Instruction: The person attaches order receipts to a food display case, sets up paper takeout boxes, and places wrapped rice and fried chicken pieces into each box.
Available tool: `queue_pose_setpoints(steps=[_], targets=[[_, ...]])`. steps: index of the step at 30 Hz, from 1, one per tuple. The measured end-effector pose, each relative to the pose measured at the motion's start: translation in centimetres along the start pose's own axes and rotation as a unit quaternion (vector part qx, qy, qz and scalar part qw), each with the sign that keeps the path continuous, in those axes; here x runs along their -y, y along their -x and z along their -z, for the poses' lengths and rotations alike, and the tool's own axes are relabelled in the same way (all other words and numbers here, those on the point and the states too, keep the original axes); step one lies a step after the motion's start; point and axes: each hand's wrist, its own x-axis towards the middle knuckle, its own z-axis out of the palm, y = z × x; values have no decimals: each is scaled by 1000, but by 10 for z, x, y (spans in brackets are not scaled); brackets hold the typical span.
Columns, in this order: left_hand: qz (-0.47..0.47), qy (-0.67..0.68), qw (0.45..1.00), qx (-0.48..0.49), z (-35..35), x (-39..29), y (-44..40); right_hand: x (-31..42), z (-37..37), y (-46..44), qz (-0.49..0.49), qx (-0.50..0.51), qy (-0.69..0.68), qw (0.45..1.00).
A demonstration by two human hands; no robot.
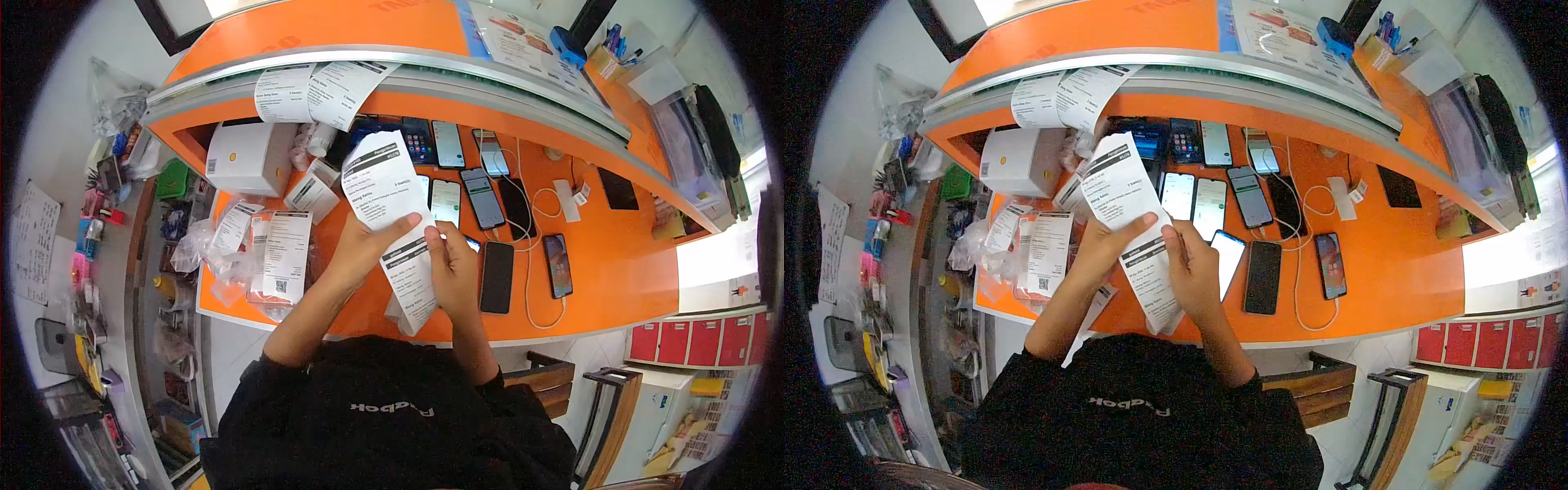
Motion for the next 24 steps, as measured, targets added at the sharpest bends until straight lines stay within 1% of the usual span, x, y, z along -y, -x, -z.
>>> queue_pose_setpoints(steps=[1,3,4,7,9,10,13,16,18,19,21,22,24], targets=[[-5,10,1000,12,-2,0,0,0,1,0,5,-3,21,1000],[-14,30,999,33,-4,0,1,3,3,1,-6,7,5,1000],[-6,45,999,29,-5,2,2,4,3,2,-12,12,-4,1000],[3,87,996,24,-6,11,6,-6,6,-2,-39,52,-154,986],[-8,109,994,32,-5,17,5,0,6,-2,-72,52,-180,980],[3,123,992,33,-6,18,5,2,6,-2,-90,52,-192,976],[28,171,984,34,-4,24,5,-4,8,-2,-99,69,-206,971],[38,214,975,37,-3,31,6,-7,5,-3,-147,83,-292,941],[41,218,974,34,-4,29,7,-12,2,-3,-125,68,-266,954],[52,243,968,23,-3,27,6,-13,1,-3,-115,61,-252,959],[76,292,953,-2,1,23,-1,-5,2,0,-127,61,-182,973],[54,238,970,-8,11,22,-6,-2,3,2,-133,61,-148,978],[17,306,949,-76,20,20,-8,-23,0,3,-91,28,-118,988]])
